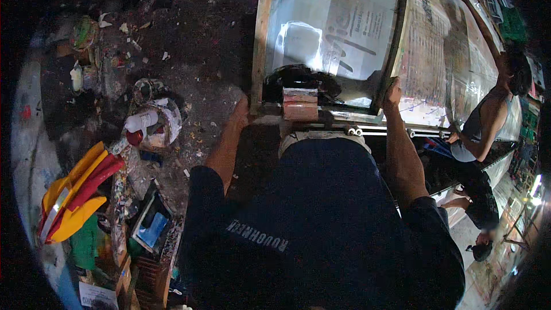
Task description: The person performs a screen printing task by pouring black ink from a container onto a screen frame, spreading it across the mesh using a squeegee, lifting the frame to check the print on a plastic sheet, and then cleaning the squeegee and repeating the process on another sheet.
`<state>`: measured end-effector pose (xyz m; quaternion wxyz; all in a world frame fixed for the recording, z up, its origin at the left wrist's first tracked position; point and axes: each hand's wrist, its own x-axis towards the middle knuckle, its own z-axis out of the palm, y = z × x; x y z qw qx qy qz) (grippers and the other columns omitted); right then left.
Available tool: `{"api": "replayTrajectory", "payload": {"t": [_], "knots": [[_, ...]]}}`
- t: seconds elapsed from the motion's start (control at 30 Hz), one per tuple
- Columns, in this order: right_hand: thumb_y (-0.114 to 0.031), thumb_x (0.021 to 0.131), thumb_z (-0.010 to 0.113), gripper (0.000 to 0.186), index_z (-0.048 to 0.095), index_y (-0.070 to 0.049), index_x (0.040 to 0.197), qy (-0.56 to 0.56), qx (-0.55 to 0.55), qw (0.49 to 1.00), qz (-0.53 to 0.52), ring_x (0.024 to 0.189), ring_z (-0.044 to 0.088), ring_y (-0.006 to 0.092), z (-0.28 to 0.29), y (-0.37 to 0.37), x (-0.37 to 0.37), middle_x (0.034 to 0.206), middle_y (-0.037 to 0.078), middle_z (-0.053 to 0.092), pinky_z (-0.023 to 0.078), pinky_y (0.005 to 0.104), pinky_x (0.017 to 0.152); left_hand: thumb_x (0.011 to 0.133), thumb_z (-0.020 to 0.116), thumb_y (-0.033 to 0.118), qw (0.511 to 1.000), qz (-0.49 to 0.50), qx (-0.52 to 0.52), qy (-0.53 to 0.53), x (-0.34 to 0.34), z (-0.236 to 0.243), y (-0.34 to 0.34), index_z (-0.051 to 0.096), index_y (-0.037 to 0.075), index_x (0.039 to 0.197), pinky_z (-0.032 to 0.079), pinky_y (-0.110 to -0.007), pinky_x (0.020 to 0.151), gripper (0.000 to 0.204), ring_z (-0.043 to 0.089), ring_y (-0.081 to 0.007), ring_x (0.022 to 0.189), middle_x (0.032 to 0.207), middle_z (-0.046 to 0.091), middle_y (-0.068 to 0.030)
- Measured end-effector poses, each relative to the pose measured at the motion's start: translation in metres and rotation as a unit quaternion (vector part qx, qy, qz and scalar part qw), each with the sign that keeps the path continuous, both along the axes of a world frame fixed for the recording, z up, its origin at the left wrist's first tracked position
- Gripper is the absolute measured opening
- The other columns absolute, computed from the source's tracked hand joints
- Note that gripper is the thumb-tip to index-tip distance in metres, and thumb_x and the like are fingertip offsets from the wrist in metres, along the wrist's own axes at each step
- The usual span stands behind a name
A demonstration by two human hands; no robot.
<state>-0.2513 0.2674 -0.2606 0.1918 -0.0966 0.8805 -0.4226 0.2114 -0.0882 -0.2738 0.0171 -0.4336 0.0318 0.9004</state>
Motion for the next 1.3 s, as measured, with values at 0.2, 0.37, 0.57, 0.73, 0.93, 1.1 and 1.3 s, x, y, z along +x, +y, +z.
{"api": "replayTrajectory", "payload": {"t": [0.2,0.37,0.57,0.73,0.93,1.1,1.3], "knots": [[-0.049,0.105,0.044,0.052,0.065,-0.002,0.098,0.032,-0.036,0.999,-0.015,0.068,0.066,0.0250,0.000,-0.002,0.010,0.075,0.011,0.067,0.051,0.0420,0.060,0.095,0.049,0.061,0.994,-0.015,-0.105,-0.036,0.004,-0.018,0.006,0.060,0.011,0.131,0.055,-0.056,0.089,0.063,0.065,-0.0358,0.105,0.116,0.068,-0.0157],[-0.056,0.105,0.041,0.062,0.065,-0.002,0.088,0.055,-0.075,0.996,0.005,0.066,0.062,0.0206,0.024,-0.016,0.025,0.073,0.008,0.065,0.049,0.0389,0.059,0.094,0.051,0.058,0.960,-0.071,-0.248,-0.110,0.012,-0.050,0.036,0.060,0.011,0.131,0.054,-0.056,0.090,0.060,0.065,-0.0354,0.105,0.117,0.067,-0.0158],[-0.065,0.103,0.033,0.072,0.067,-0.003,0.088,0.036,0.022,0.997,0.058,0.074,0.064,0.0202,0.046,-0.025,0.028,0.074,0.009,0.065,0.050,0.0393,0.066,0.093,0.056,0.047,0.748,-0.245,-0.617,-0.008,0.012,-0.123,0.080,0.063,0.007,0.125,0.050,-0.052,0.102,0.051,0.063,-0.0354,0.114,0.121,0.066,-0.0180],[-0.070,0.101,0.030,0.077,0.069,-0.003,0.107,-0.115,0.008,0.991,-0.061,0.076,0.065,0.0236,0.052,-0.027,0.027,0.082,0.013,0.068,0.050,0.0394,0.067,0.095,0.055,0.037,0.699,-0.161,-0.696,-0.018,0.004,-0.169,0.092,0.061,0.007,0.127,0.048,-0.046,0.106,0.044,0.061,-0.0322,0.116,0.126,0.064,-0.0152],[-0.068,0.102,0.032,0.073,0.070,-0.005,0.106,-0.087,0.044,0.995,-0.009,0.069,0.064,0.0237,0.036,-0.012,0.011,0.081,0.010,0.068,0.047,0.0395,0.059,0.099,0.051,0.026,0.752,-0.093,-0.652,0.031,-0.001,-0.163,0.095,0.059,0.006,0.130,0.051,-0.044,0.101,0.038,0.062,-0.0326,0.114,0.126,0.064,-0.0130],[-0.064,0.101,0.040,0.067,0.067,-0.004,0.117,0.035,0.005,0.986,0.163,0.067,0.064,0.0240,0.038,-0.014,0.010,0.078,0.008,0.066,0.048,0.0383,0.057,0.099,0.054,0.029,0.949,0.219,-0.092,0.205,0.005,-0.117,0.098,0.062,0.006,0.127,0.053,-0.046,0.097,0.036,0.064,-0.0340,0.111,0.121,0.068,-0.0097],[-0.026,0.095,0.056,0.056,0.042,0.005,0.138,-0.089,-0.001,0.994,0.061,0.066,0.065,0.0312,0.041,-0.006,0.014,0.078,0.014,0.065,0.049,0.0419,0.053,0.104,0.050,0.026,0.929,0.169,-0.304,0.125,0.005,-0.065,0.120,0.058,0.007,0.129,0.056,-0.033,0.081,0.032,0.063,-0.0180,0.099,0.115,0.065,-0.0049]]}}
